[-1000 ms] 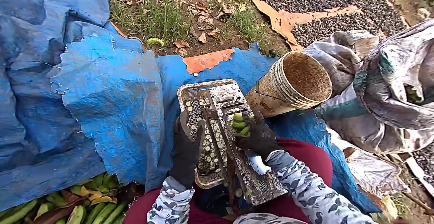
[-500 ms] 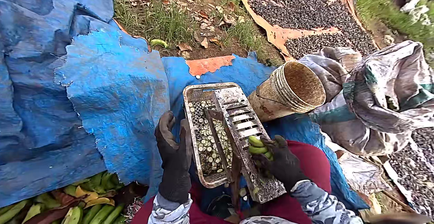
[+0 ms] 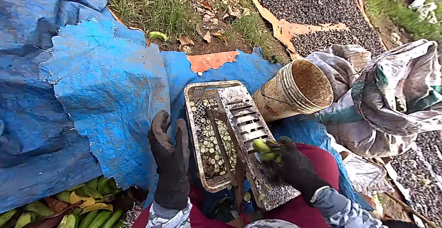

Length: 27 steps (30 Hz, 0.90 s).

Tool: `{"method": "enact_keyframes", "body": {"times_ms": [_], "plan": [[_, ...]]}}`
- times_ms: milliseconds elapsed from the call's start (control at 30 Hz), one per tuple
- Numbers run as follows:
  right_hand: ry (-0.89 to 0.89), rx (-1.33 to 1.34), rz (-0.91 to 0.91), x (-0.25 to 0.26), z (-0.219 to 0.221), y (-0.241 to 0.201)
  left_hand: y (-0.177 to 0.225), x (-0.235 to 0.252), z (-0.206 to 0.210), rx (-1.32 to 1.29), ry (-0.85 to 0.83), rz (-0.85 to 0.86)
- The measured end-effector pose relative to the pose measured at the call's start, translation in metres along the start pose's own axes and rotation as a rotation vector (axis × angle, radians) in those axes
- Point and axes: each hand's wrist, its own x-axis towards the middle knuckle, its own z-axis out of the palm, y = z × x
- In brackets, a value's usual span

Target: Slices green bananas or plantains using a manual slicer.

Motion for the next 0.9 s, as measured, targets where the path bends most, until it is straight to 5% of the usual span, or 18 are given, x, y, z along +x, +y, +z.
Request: {"method": "enact_keyframes", "body": {"times_ms": [100,200,300,367,467,567,733,900], "plan": [[0.007,0.002,0.013,0.001,-0.003,-0.01,0.002,-0.002,-0.004,-0.025,-0.01,0.011],[-0.079,-0.073,0.082,0.081,-0.011,-0.054,0.002,-0.005,0.003,0.014,-0.012,0.003],[0.015,-0.062,0.014,0.142,-0.007,-0.072,0.003,-0.004,0.005,0.063,0.01,-0.041],[-0.031,-0.072,-0.031,0.128,-0.011,-0.063,-0.001,-0.001,0.0,0.073,0.018,-0.036],[-0.191,-0.102,-0.038,0.041,-0.017,-0.03,-0.004,-0.002,-0.009,0.07,0.017,-0.063],[-0.056,-0.041,-0.112,-0.019,0.002,-0.006,-0.006,-0.002,-0.012,0.07,0.006,-0.057],[-0.157,-0.115,-0.029,0.062,-0.007,-0.055,0.0,-0.005,-0.004,0.128,-0.008,-0.042],[0.039,0.072,-0.033,0.06,-0.011,-0.024,0.003,-0.003,-0.009,0.142,0.014,-0.058]]}}
